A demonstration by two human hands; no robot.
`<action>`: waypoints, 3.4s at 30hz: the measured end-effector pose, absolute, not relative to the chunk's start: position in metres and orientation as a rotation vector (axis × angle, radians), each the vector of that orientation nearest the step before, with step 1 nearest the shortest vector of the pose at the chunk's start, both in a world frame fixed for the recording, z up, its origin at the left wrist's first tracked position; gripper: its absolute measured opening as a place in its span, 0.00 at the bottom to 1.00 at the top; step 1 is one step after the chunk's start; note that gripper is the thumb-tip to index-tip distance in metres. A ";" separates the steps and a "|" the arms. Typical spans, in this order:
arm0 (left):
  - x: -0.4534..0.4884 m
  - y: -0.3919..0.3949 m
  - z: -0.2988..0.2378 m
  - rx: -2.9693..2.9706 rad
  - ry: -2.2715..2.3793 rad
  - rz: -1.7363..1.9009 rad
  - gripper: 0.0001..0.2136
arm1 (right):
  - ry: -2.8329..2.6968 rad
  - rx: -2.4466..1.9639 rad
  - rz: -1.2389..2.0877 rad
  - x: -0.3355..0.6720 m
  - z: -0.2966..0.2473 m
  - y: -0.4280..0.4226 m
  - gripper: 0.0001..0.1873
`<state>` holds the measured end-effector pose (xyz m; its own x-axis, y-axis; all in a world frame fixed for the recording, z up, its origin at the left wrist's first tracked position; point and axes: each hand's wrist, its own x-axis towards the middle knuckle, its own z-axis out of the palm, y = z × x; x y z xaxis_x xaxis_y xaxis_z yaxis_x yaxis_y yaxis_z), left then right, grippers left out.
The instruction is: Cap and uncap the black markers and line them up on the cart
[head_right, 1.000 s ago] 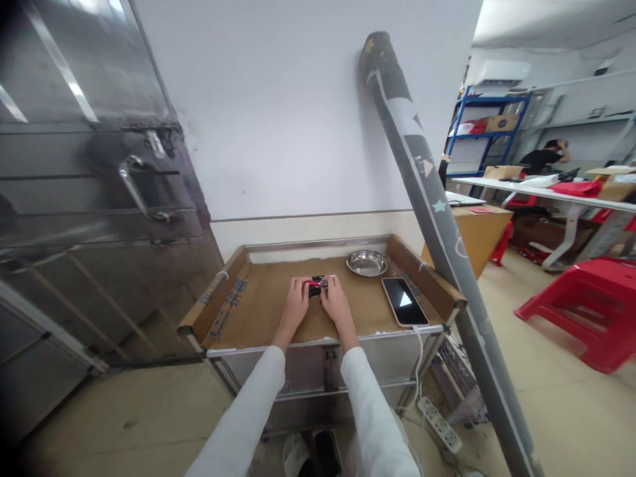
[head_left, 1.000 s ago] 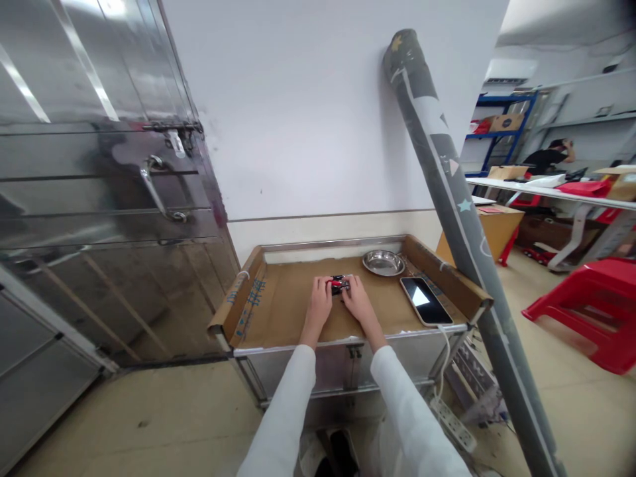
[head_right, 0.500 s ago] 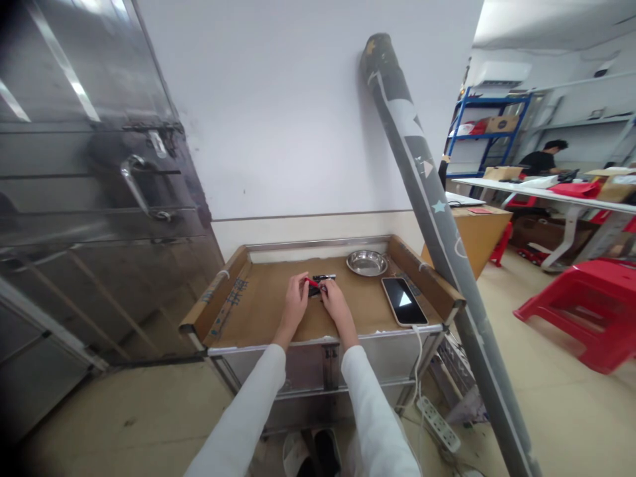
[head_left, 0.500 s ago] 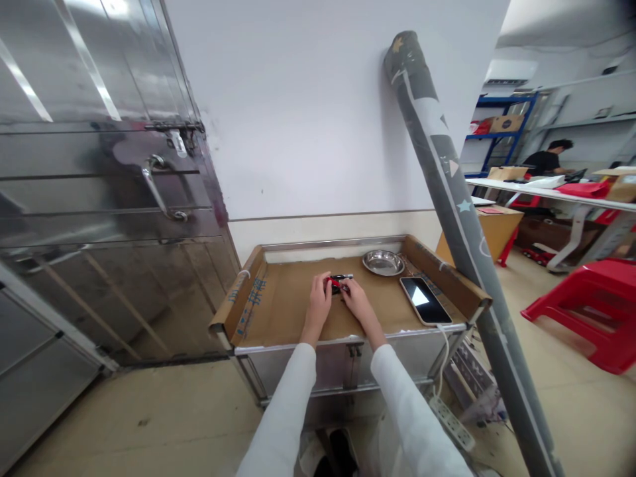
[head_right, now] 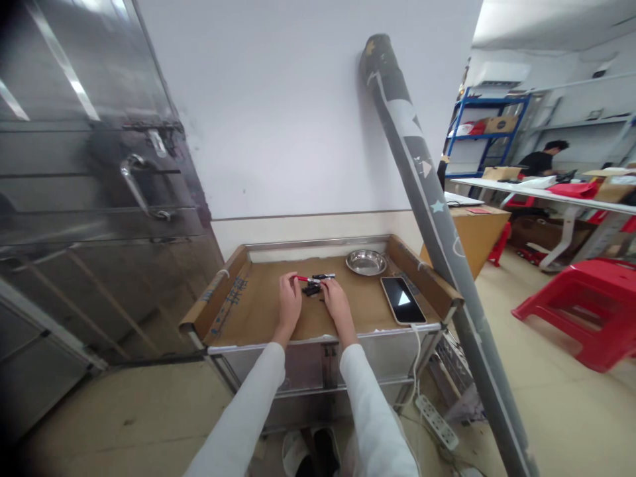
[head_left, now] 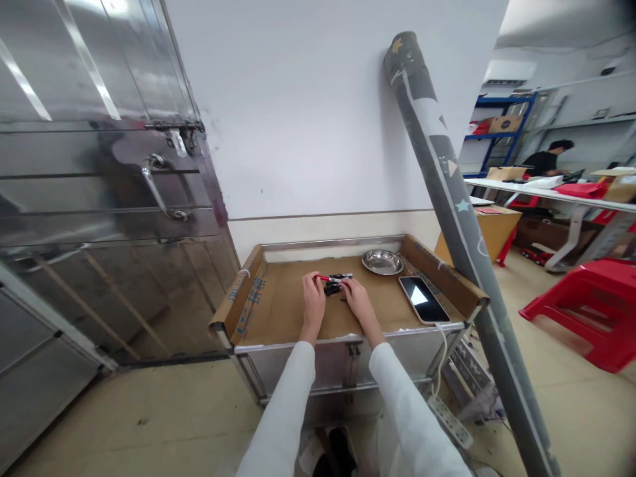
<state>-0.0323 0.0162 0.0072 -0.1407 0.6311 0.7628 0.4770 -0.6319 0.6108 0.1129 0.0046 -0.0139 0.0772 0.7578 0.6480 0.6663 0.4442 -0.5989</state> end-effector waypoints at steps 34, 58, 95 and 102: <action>-0.033 -0.003 0.011 2.314 1.166 1.032 0.09 | -1.544 -1.752 -0.282 0.117 -0.016 0.007 0.19; -0.031 0.005 0.010 2.447 1.111 1.009 0.02 | -1.578 -1.795 -0.233 0.115 -0.011 0.004 0.17; -0.033 0.009 0.003 2.458 1.297 0.918 0.05 | -1.900 -1.289 0.209 0.117 -0.013 -0.015 0.14; -0.033 0.012 0.000 2.416 1.236 0.945 0.03 | -1.791 -1.277 0.216 0.120 -0.022 -0.007 0.12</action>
<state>-0.0325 0.0122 -0.0002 0.4243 0.7975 0.4290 0.6229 -0.6009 0.5009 0.1203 -0.0072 -0.0223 -0.0635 0.8258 0.5603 0.6692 0.4518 -0.5900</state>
